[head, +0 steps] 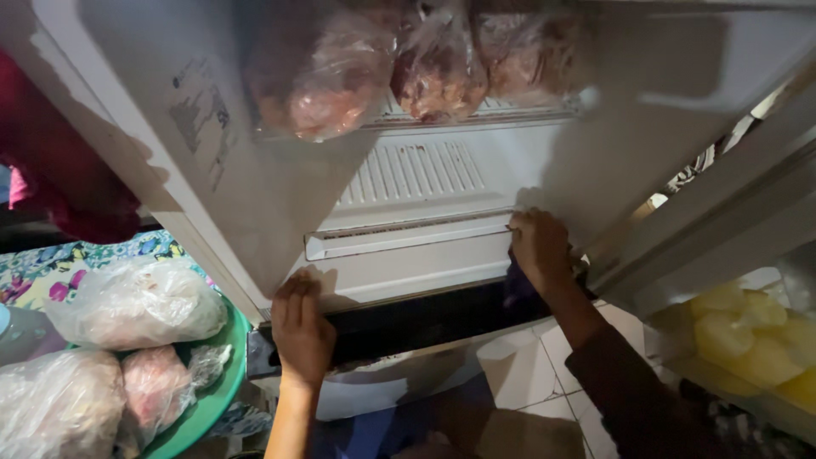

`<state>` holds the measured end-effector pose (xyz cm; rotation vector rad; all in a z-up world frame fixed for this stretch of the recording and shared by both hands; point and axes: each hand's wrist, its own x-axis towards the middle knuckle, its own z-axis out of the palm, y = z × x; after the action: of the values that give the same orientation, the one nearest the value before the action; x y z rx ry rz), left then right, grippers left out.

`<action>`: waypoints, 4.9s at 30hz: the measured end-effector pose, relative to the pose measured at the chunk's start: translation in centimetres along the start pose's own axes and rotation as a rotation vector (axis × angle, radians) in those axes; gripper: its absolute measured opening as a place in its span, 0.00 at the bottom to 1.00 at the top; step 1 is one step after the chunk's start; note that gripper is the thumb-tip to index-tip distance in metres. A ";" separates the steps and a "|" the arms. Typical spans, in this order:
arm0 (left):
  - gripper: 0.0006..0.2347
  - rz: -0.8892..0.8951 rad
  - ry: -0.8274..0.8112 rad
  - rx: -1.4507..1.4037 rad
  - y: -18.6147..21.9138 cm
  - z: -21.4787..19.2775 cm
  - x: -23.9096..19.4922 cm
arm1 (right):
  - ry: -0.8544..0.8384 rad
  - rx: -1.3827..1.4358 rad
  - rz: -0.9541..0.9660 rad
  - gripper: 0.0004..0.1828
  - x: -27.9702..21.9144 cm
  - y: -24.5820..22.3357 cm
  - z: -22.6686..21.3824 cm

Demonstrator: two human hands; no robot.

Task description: The person cleans the interior of a refrigerator using a purple cloth, repeatedly dipping it into a bucket of water. They wipe the shelves and walls, then place several plastic bags containing food items into the refrigerator.

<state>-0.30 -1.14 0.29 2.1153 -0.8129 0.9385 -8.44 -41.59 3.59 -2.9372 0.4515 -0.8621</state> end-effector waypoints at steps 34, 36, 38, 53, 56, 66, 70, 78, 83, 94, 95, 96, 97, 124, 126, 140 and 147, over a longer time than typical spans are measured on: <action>0.16 -0.062 0.055 -0.025 1.7 0.4 0.5 | 0.130 0.345 -0.355 0.07 -3.3 -18.0 0.6; 0.15 -0.035 0.058 -0.002 1.5 0.4 0.6 | 0.173 0.439 -0.387 0.13 -3.8 -16.6 0.3; 0.17 -0.007 0.043 0.018 1.2 0.3 0.4 | 0.040 0.475 -0.229 0.15 -4.4 -12.5 -0.4; 0.12 -0.001 0.295 0.294 -0.5 -3.0 -2.6 | 0.190 0.198 0.006 0.11 3.3 -1.1 2.2; 0.12 -0.071 0.336 0.272 -0.8 -2.4 -2.2 | 0.147 0.253 0.062 0.10 3.2 -5.1 2.9; 0.14 -0.131 0.325 0.266 -1.2 -2.6 -2.3 | 0.120 0.582 -0.455 0.13 3.1 -31.3 7.7; 0.16 -0.133 0.331 0.251 -1.4 -2.7 -2.4 | 0.032 0.680 -0.615 0.11 0.3 -29.0 4.2; 0.16 -0.115 0.325 0.201 -1.2 -2.9 -1.9 | -0.256 1.089 -0.054 0.14 -0.9 -26.1 1.6; 0.18 0.093 0.118 -0.111 0.3 -1.4 0.3 | 0.099 0.506 -0.600 0.33 3.6 -29.6 7.4; 0.22 0.025 -0.045 0.151 -1.2 2.6 3.8 | -0.337 0.302 -0.290 0.23 20.0 -28.0 17.4; 0.22 0.029 -0.048 0.162 -1.3 2.7 3.9 | -0.312 0.342 -0.250 0.23 21.0 -27.3 18.7; 0.22 0.026 -0.049 0.173 -1.3 2.7 3.9 | -0.267 0.396 -0.249 0.23 21.6 -26.8 19.9; 0.22 0.026 -0.052 0.188 -1.4 2.9 4.0 | -0.226 0.446 -0.256 0.23 22.1 -26.4 20.9; 0.21 -0.001 -0.070 0.142 -1.5 2.9 3.8 | -0.075 0.307 -0.869 0.14 11.6 -17.7 14.2; 0.21 0.005 -0.057 0.138 -1.5 2.9 3.8 | -0.193 0.337 -0.685 0.19 12.3 -18.0 14.7; 0.20 -0.004 -0.066 0.107 -1.1 2.5 4.4 | -0.306 0.367 -0.521 0.14 12.7 -18.0 13.6; 0.20 0.021 -0.042 0.136 -1.2 2.8 4.2 | -0.176 0.391 -0.468 0.17 14.5 -19.6 15.2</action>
<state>3.92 -3.77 1.79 2.2534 -0.8145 0.9888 16.48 -27.64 0.78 -2.7379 -0.3881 -0.6196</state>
